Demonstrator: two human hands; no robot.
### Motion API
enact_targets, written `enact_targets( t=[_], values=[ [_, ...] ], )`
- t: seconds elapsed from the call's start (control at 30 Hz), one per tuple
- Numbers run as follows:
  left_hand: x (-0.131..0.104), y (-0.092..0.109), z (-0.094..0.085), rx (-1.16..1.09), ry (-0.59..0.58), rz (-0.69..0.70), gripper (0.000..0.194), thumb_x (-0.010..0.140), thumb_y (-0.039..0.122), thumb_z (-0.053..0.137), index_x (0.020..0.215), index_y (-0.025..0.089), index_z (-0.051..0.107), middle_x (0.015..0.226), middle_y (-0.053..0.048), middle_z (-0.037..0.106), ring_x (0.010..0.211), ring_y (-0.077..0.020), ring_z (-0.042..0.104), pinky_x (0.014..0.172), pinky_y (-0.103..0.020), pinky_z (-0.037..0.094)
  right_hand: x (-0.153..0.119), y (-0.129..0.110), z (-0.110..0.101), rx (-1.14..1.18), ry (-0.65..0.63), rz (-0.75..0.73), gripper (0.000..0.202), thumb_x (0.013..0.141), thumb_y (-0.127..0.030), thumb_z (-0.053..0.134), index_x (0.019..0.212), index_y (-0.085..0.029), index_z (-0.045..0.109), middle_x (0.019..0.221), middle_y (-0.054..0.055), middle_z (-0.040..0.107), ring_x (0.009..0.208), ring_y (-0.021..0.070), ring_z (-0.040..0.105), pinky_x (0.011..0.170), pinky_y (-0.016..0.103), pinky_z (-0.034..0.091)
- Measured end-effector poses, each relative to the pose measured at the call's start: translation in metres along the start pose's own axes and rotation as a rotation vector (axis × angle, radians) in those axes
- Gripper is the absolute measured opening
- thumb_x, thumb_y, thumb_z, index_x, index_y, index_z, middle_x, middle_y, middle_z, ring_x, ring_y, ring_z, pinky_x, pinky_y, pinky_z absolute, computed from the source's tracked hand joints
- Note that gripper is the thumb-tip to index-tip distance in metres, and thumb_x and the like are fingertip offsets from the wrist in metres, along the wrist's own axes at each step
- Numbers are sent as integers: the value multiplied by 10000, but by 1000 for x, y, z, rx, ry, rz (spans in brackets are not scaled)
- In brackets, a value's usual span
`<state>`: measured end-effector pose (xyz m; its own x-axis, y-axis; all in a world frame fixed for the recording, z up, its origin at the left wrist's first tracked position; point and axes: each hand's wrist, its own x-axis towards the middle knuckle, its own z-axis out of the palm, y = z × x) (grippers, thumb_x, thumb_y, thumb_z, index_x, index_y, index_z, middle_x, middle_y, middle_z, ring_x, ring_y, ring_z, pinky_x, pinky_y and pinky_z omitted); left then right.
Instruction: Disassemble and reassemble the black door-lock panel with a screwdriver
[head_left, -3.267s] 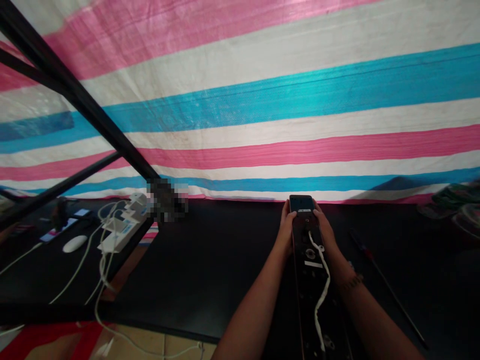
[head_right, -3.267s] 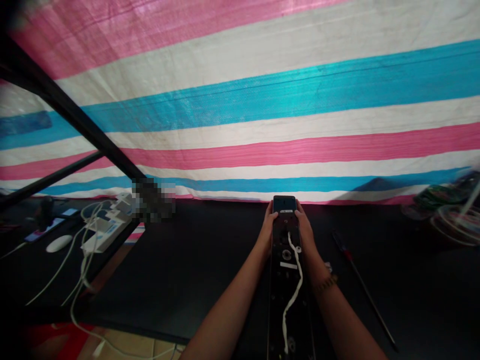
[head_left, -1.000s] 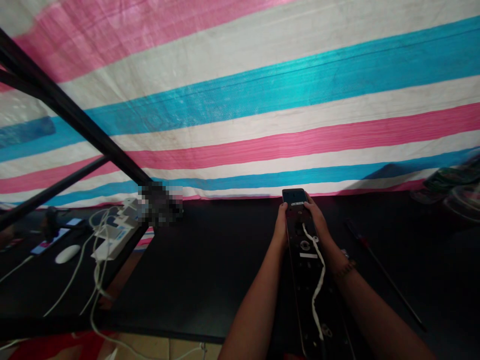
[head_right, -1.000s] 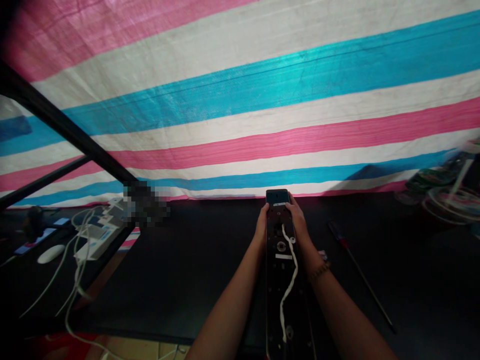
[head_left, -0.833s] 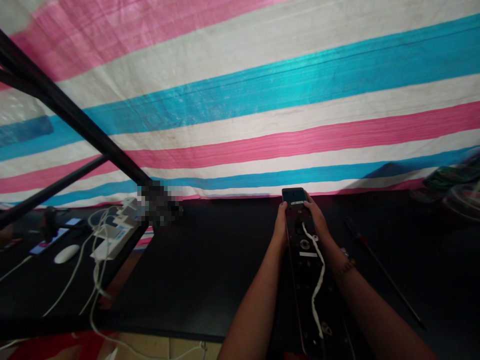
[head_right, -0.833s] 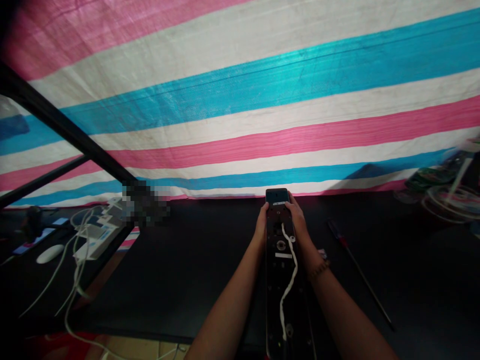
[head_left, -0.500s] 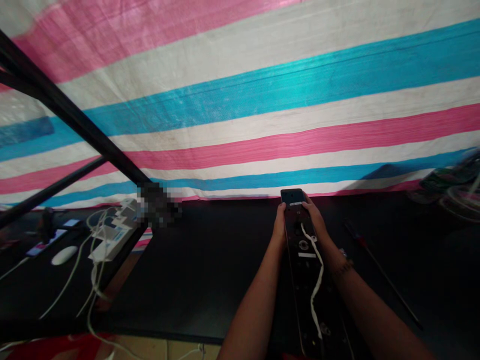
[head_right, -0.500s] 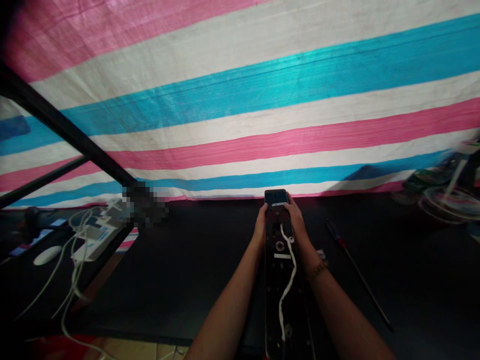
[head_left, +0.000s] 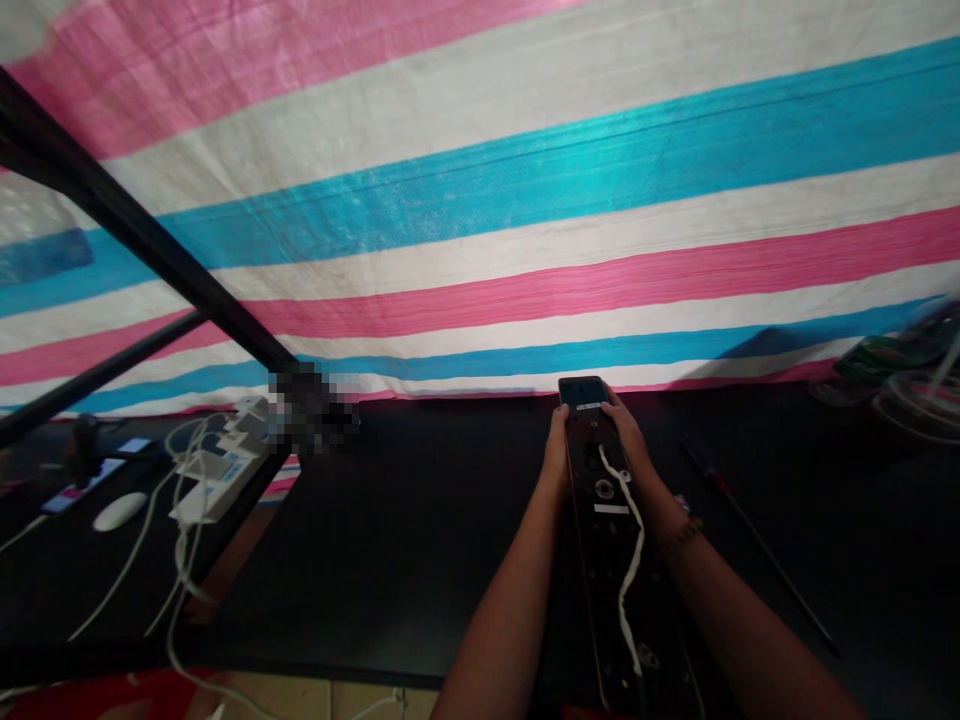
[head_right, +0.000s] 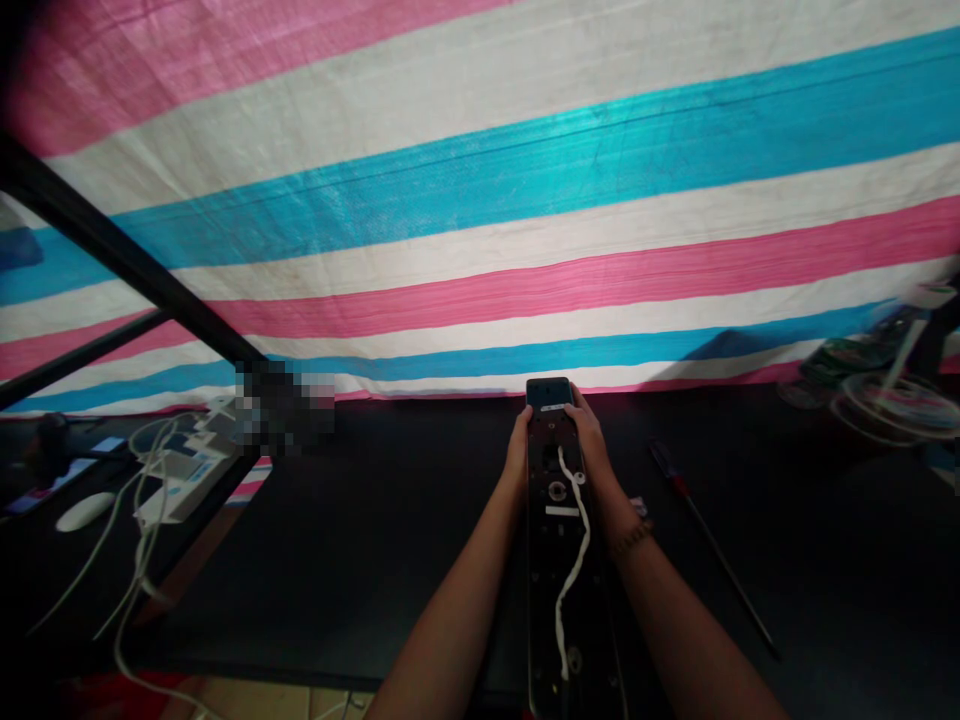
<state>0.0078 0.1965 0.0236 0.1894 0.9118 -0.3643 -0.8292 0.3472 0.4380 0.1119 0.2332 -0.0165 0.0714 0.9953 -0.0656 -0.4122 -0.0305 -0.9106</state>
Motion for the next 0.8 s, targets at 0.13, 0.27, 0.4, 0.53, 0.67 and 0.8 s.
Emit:
enact_targets(
  t=[0.13, 0.27, 0.4, 0.53, 0.67, 0.8],
  values=[
    [0, 0, 0, -1, 3, 3, 360, 897, 414, 571, 1043, 113, 704, 914, -121, 786, 880, -286, 752, 836, -376, 575, -2, -2, 2, 14, -9, -10, 736, 706, -413, 683, 1412, -234, 580, 1107, 10, 763, 1022, 274, 709, 873, 363, 578],
    [-1, 1, 2, 5, 0, -23, 421, 906, 440, 556, 1065, 81, 709, 938, -149, 787, 889, -301, 753, 842, -390, 579, -3, -4, 3, 10, -7, -14, 732, 703, -422, 681, 1401, -224, 590, 1117, 19, 761, 1045, 285, 701, 880, 372, 576],
    [-2, 2, 2, 7, -2, -44, 452, 908, 454, 553, 1070, 65, 715, 957, -164, 787, 896, -309, 755, 852, -398, 578, -3, -6, 4, -7, 16, -23, 710, 693, -429, 688, 1370, -224, 620, 1157, 22, 750, 1080, 289, 687, 912, 377, 561],
    [-2, 2, 1, 3, 0, -54, 451, 925, 448, 524, 1088, 72, 712, 958, -155, 791, 909, -302, 756, 869, -397, 575, -3, -7, 4, -6, 23, -18, 709, 682, -435, 695, 1356, -224, 631, 1158, 25, 751, 1082, 292, 688, 932, 387, 552],
    [-1, 2, 1, 3, -4, -75, 468, 918, 462, 530, 1107, 73, 709, 967, -156, 792, 913, -307, 757, 880, -409, 572, -4, -7, 5, 24, 27, -6, 705, 677, -421, 693, 1352, -228, 631, 1173, 23, 747, 1095, 291, 686, 940, 389, 549],
    [-2, 1, 2, 6, -10, -75, 466, 921, 460, 522, 1094, 71, 710, 968, -158, 791, 912, -307, 757, 879, -408, 573, -4, -8, 6, 49, 14, -3, 713, 674, -416, 695, 1358, -227, 621, 1170, 30, 747, 1128, 297, 671, 933, 387, 553]
  ],
)
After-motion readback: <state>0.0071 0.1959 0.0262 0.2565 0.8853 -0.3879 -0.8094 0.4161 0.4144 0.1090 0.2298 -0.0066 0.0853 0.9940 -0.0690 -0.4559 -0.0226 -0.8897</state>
